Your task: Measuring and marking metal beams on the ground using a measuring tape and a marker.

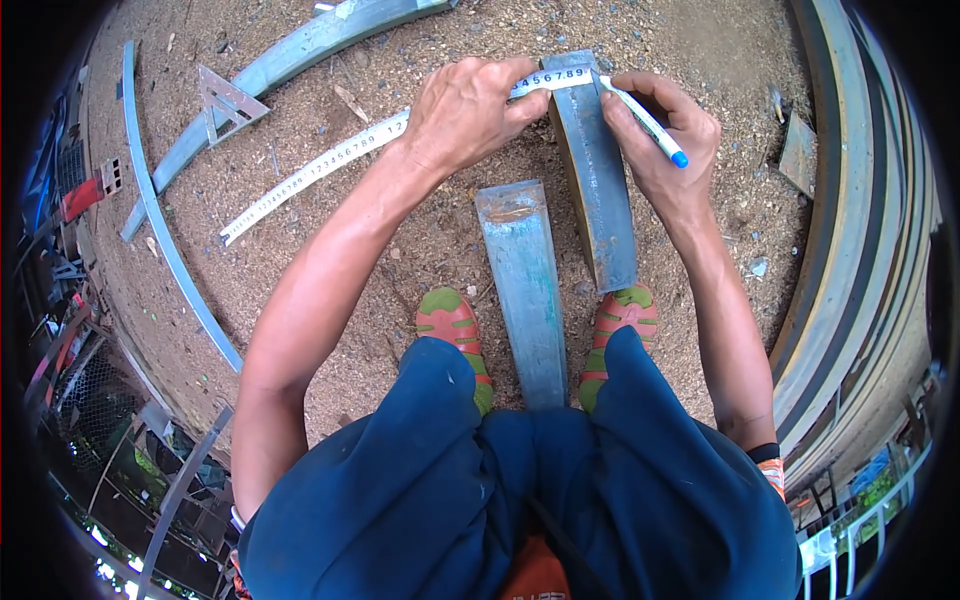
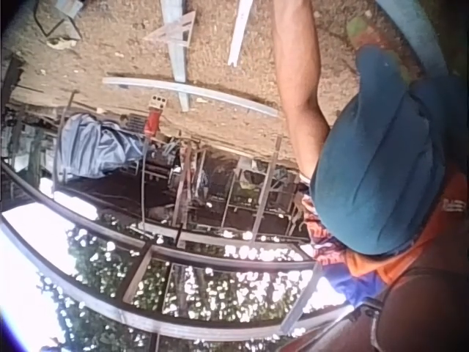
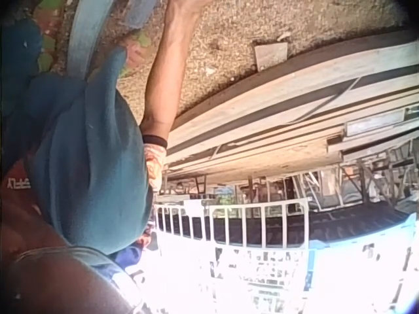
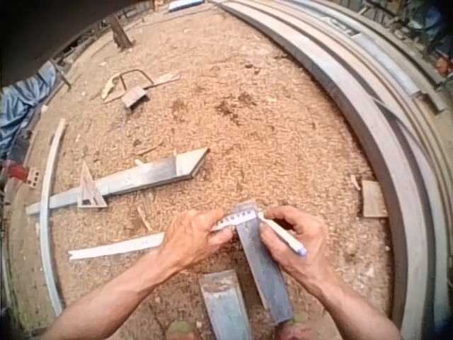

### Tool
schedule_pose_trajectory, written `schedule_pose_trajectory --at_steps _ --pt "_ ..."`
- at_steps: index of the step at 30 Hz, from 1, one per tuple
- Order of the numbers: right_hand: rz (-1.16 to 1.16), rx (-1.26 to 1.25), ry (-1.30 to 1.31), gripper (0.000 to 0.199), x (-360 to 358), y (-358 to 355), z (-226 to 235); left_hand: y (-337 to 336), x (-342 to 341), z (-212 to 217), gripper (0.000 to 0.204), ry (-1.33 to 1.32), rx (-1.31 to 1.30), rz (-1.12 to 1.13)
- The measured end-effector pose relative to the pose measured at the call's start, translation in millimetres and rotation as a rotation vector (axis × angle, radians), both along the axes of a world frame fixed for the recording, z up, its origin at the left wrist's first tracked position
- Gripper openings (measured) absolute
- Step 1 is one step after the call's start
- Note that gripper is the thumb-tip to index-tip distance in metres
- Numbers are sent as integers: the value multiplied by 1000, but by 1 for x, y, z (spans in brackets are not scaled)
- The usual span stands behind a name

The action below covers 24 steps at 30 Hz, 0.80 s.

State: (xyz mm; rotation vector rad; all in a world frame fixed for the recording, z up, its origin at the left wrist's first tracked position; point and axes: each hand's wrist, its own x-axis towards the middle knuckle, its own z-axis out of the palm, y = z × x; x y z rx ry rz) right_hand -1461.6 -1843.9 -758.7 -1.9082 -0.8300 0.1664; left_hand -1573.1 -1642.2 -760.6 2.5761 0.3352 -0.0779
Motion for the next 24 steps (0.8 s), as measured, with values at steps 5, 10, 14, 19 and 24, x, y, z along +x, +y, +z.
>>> schedule_pose_trajectory --at_steps 5,10,14,19,24 --pt "-1 -17 15 23 0 -1 0 0 1 2 37 31 -4 -10" --pt "-6 -21 1 23 0 -2 -2 0 0 -1 32 -75 35 -33" --pt "-6 -24 10 24 -1 -2 -1 -2 -2 -2 35 -110 128 -67" --pt "-1 -22 25 24 -1 -3 -1 -5 -1 1 33 -22 154 -72" --pt "-4 -27 24 24 -1 -3 -2 -5 -2 1 33 -33 145 -75"
